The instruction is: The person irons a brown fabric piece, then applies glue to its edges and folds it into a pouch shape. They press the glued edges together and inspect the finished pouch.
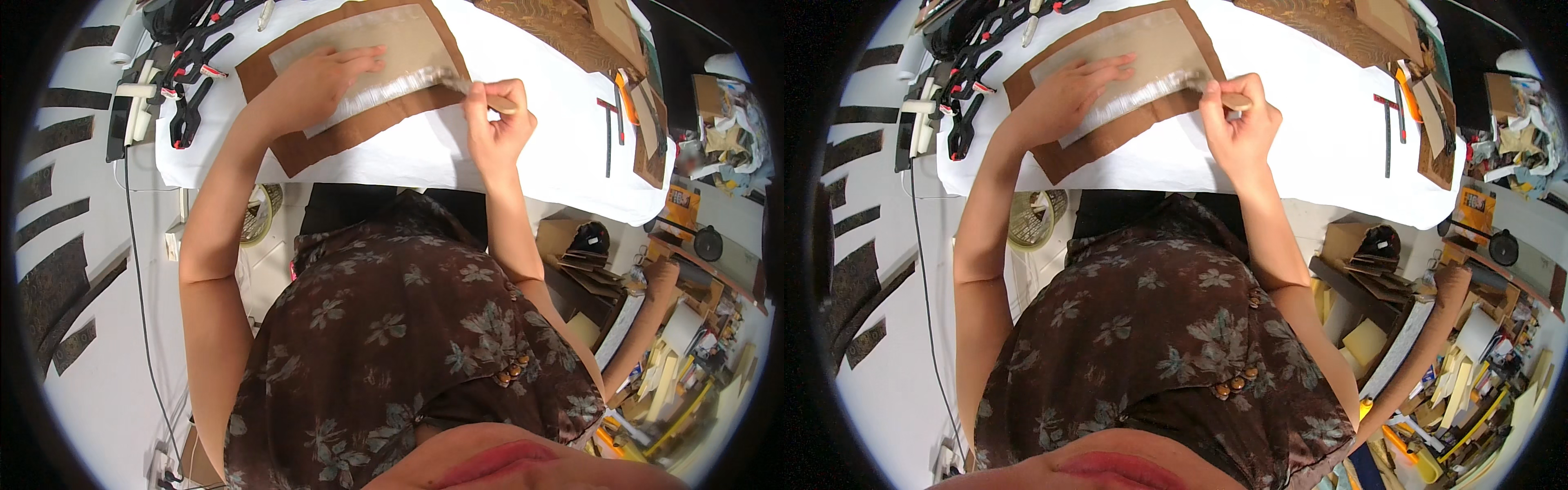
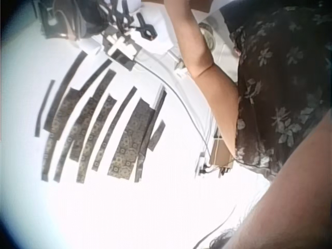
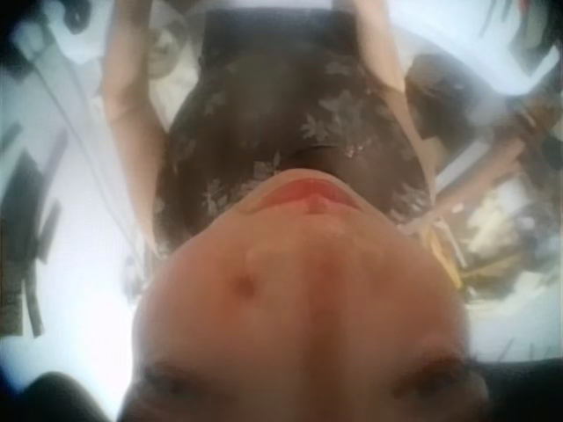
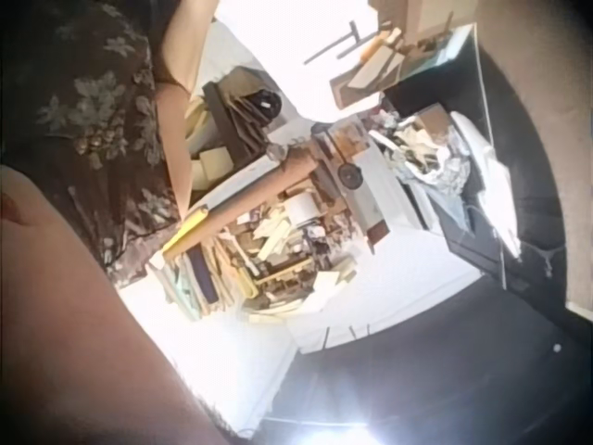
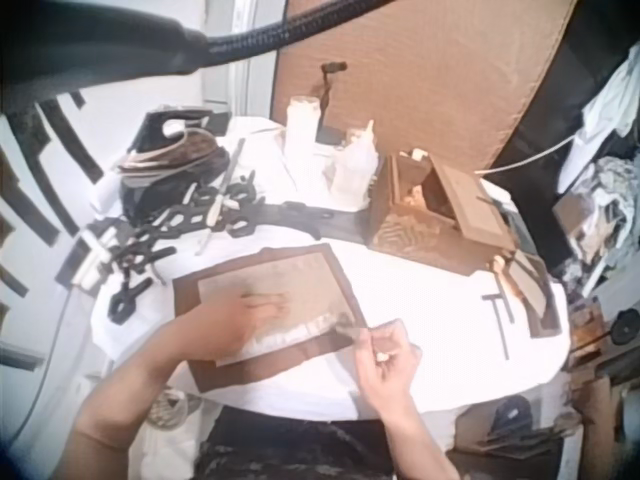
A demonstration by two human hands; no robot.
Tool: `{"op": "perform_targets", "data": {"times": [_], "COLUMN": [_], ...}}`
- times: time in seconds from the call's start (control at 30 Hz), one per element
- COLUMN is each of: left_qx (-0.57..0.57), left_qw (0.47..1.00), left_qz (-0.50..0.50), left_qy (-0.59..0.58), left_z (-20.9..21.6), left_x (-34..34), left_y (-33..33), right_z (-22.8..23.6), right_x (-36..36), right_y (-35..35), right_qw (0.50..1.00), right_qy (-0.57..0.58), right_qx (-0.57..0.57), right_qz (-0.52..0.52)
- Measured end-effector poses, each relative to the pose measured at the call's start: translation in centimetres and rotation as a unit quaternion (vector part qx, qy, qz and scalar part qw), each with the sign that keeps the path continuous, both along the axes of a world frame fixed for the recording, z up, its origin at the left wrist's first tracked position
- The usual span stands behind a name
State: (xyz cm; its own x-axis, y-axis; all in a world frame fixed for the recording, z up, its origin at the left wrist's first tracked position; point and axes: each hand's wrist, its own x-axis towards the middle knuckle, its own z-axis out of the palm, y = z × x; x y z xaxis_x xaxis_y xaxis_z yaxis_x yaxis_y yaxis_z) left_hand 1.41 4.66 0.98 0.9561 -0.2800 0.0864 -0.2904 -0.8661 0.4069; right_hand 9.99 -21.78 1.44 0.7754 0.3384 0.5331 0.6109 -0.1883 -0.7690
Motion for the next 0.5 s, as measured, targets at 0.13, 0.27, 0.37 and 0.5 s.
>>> {"op": "perform_targets", "data": {"times": [0.13,0.27,0.37,0.5], "left_qx": [-0.004,-0.011,-0.016,-0.018], "left_qw": [1.0,1.0,1.0,1.0], "left_qz": [-0.004,-0.005,-0.002,-0.008], "left_qy": [-0.006,0.001,0.003,0.0], "left_z": [0.1,-0.1,0.2,0.2], "left_x": [-0.1,0.1,0.0,0.0], "left_y": [0.1,0.0,0.0,0.0], "right_z": [-0.6,-1.3,-1.4,-1.5], "right_x": [0.6,1.4,1.6,2.4], "right_y": [-0.6,-0.4,-1.7,-0.6], "right_qw": [0.999,0.999,0.999,0.997], "right_qy": [0.009,0.014,0.032,0.036], "right_qx": [-0.04,0.028,-0.025,0.064], "right_qz": [-0.002,-0.026,-0.026,-0.031]}}
